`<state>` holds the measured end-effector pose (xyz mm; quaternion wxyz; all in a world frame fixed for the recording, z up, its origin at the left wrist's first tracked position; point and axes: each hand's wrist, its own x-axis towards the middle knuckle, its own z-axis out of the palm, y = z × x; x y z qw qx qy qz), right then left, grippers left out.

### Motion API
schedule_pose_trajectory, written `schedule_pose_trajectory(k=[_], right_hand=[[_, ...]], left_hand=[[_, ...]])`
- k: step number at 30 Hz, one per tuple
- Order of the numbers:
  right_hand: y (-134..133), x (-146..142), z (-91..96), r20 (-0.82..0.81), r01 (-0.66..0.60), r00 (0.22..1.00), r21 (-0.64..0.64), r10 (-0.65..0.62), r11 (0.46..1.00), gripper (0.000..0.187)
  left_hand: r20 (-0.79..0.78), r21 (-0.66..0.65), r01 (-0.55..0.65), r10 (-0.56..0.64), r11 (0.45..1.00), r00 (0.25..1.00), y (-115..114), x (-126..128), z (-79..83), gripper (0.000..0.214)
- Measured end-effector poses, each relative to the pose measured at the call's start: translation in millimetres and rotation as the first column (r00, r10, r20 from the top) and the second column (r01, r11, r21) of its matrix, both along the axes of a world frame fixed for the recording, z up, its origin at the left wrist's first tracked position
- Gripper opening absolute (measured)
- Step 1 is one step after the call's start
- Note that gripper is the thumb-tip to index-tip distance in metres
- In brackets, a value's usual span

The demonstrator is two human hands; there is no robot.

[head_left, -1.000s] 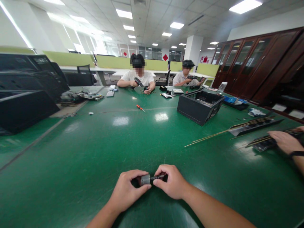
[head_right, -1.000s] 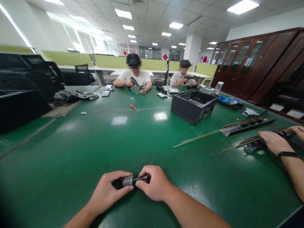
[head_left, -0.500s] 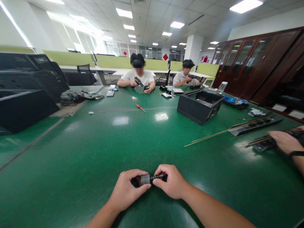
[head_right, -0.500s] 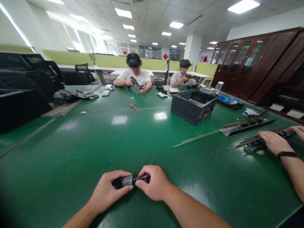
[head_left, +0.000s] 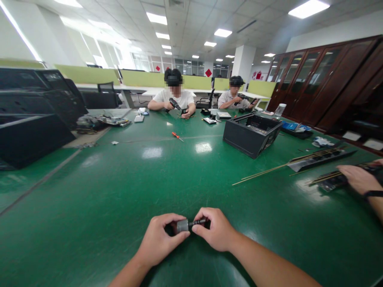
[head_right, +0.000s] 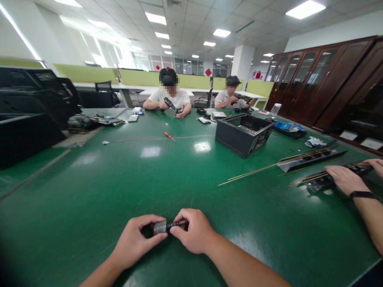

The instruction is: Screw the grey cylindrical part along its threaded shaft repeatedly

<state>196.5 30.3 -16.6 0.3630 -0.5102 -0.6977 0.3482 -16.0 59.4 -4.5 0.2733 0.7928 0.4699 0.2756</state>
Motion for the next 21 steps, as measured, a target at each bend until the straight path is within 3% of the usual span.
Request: schedule_pose_trajectory(k=[21], right_hand=[[0.8, 0.6, -1.2, -0.036, -0.007, 0.999, -0.029, 0.006, 1.0, 0.005]], left_hand=[[0.017, -0.016, 0.023, -0.022, 1.0, 1.0, 0.1, -0.4, 0.6, 0.021]])
